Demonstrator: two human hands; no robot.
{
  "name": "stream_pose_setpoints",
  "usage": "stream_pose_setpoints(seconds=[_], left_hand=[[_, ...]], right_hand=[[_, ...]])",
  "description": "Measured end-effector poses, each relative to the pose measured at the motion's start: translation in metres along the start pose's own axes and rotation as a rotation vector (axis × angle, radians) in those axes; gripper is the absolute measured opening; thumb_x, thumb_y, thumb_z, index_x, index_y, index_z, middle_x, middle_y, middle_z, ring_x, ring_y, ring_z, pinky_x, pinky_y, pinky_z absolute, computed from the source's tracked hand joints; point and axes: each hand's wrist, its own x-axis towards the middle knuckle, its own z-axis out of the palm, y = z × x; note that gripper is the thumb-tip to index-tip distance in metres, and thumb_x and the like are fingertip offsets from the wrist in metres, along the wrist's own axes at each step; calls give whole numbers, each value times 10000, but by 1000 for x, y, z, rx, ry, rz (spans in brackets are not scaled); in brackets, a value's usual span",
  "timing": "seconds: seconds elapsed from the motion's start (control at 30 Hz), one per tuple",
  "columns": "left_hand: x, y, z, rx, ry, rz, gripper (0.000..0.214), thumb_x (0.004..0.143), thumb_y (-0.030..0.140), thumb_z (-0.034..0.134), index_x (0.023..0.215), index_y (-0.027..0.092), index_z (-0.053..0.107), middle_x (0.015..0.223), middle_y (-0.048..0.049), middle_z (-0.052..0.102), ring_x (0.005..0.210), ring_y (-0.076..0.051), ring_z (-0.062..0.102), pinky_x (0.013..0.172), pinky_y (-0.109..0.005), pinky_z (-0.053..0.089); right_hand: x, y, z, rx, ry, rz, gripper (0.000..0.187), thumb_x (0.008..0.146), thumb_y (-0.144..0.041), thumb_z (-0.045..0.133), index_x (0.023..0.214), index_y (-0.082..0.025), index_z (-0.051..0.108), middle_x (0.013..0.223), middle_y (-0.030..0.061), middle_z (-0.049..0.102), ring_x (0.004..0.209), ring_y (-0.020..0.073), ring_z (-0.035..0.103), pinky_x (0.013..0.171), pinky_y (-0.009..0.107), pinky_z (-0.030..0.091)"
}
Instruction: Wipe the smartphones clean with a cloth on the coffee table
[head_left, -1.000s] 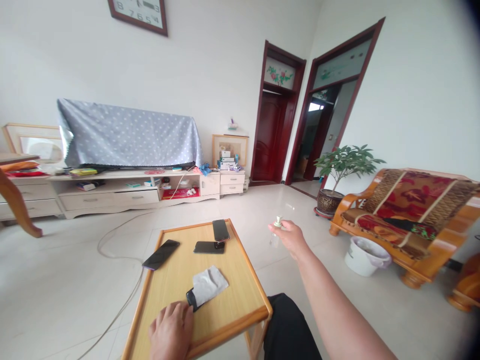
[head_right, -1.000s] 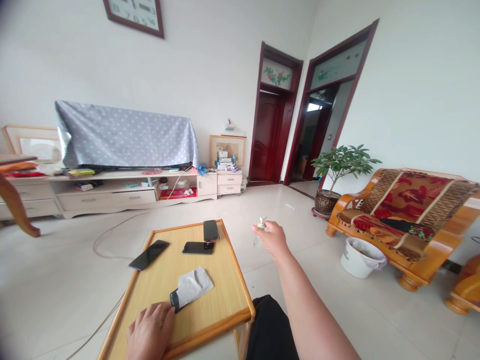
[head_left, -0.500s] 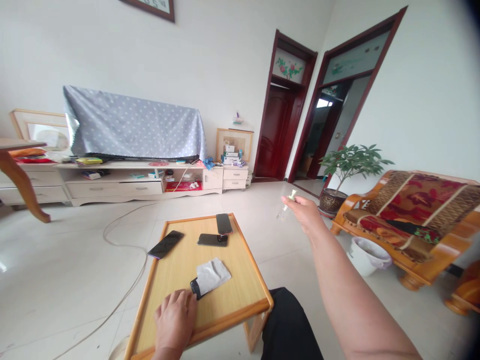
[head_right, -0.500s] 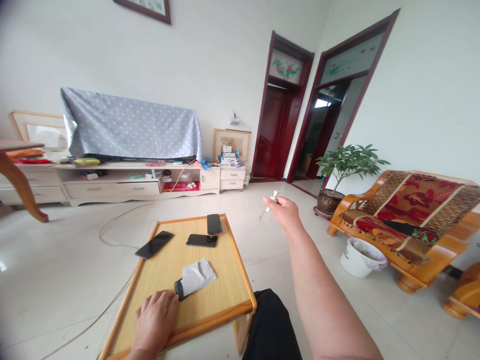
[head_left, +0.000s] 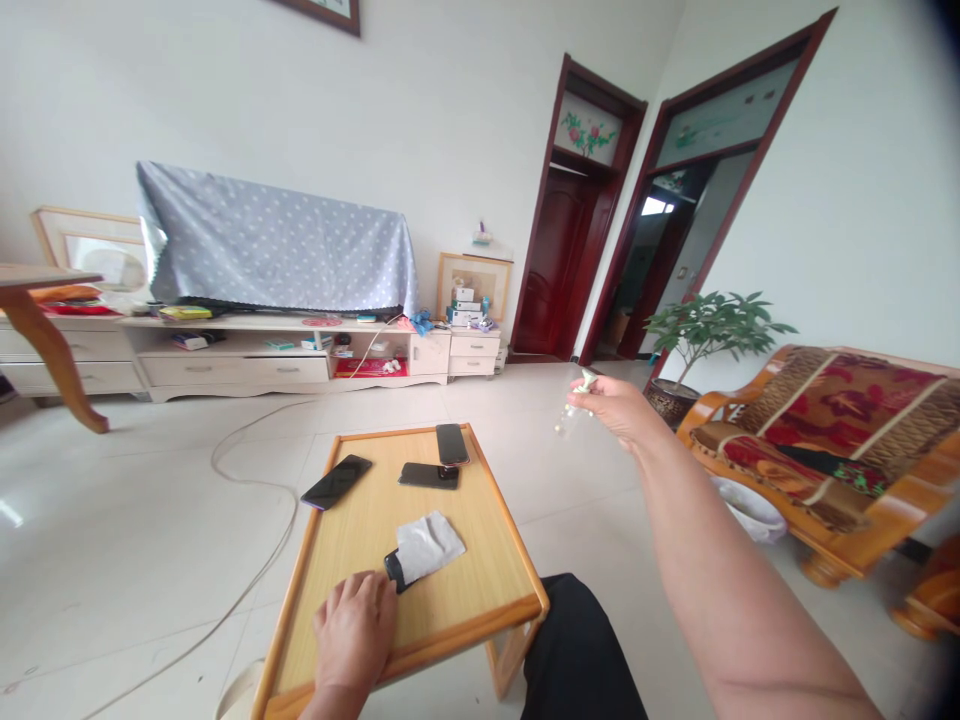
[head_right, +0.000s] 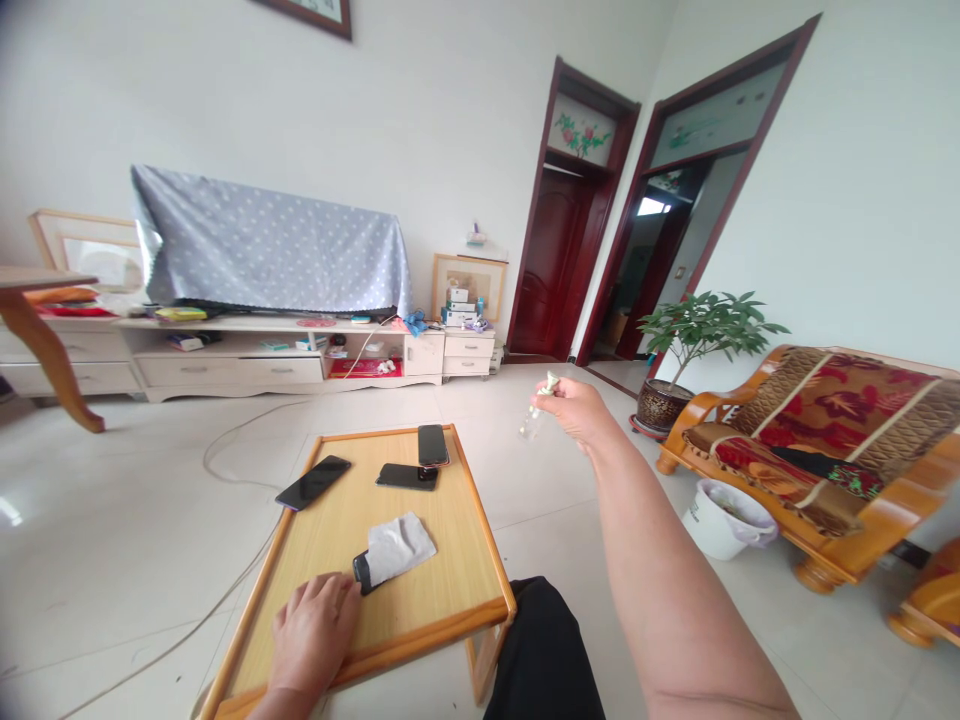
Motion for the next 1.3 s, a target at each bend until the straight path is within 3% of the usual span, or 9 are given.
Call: stream_pose_setpoints(seconds=[0.33, 0.53, 0.67, 0.77, 0.83, 0.97, 1.07, 1.13, 1.3], left_hand=[[0, -7, 11, 12, 86, 45, 305, 960, 428, 418, 1029, 278, 674, 1187, -57, 663, 1139, -283, 526, 946, -429, 344], [-5, 2, 3, 10, 175, 101, 275, 940, 366, 474, 1103, 267, 672, 1231, -74, 662, 1163, -285, 539, 995, -447, 349], [-3, 33, -15, -135, 200, 348, 305, 936, 419, 525, 1169, 264, 646, 1229, -98, 655, 1135, -284, 566, 966, -444, 400], [6, 70, -30, -345, 145, 509, 531, 868, 506, 632, 1324, 249, 545, 1264, -122, 622, 1122, -297, 576, 941, -451, 444], [14, 94, -36, -480, 88, 513, 606, 836, 527, 668, 1351, 242, 522, 1206, -121, 644, 1076, -295, 599, 911, -439, 466], [33, 119, -43, -811, -66, 378, 372, 896, 486, 602, 1157, 222, 633, 947, -55, 703, 857, -219, 645, 785, -341, 483], [48, 121, -51, -1031, -82, 236, 370, 848, 492, 671, 1071, 197, 655, 916, -47, 718, 854, -209, 652, 793, -325, 478], [56, 121, -61, -1127, -73, 174, 389, 821, 491, 707, 1070, 196, 661, 989, -63, 732, 958, -231, 660, 878, -350, 473], [61, 120, -80, -1202, -105, 195, 461, 809, 471, 734, 1191, 226, 652, 1189, -88, 711, 1197, -274, 603, 1022, -394, 426]], right_hand=[[-14, 14, 12, 145, -27, 2, 422, 644, -395, 830, 981, -168, 716, 903, 43, 687, 762, 164, 581, 656, 282, 394], [-59, 33, 61, 265, -144, 79, 432, 638, -449, 858, 912, -167, 678, 865, 35, 677, 774, 173, 584, 696, 286, 415], [-94, 45, 103, 311, -238, 112, 395, 683, -463, 825, 895, -176, 654, 852, 24, 680, 798, 186, 602, 752, 299, 447], [-116, 39, 126, 383, -320, 106, 368, 705, -442, 813, 893, -177, 641, 848, 13, 677, 797, 181, 615, 747, 292, 464], [-125, 30, 135, 420, -370, 97, 348, 725, -429, 805, 904, -180, 641, 859, 9, 682, 799, 177, 628, 746, 289, 477], [-133, 27, 140, 480, -342, 116, 498, 774, -482, 769, 1158, -196, 633, 987, 47, 715, 926, 222, 676, 829, 336, 512], [-139, 58, 141, 393, -230, 152, 615, 822, -564, 690, 1312, -213, 569, 1139, 92, 706, 1062, 251, 670, 905, 369, 511], [-147, 89, 145, 162, -185, 195, 620, 818, -598, 660, 1290, -201, 592, 1169, 115, 701, 1080, 271, 671, 934, 390, 503], [-177, 151, 156, -297, -340, 135, 616, 920, -518, 523, 1439, -187, 497, 1421, 143, 571, 1311, 289, 541, 1068, 397, 408]])
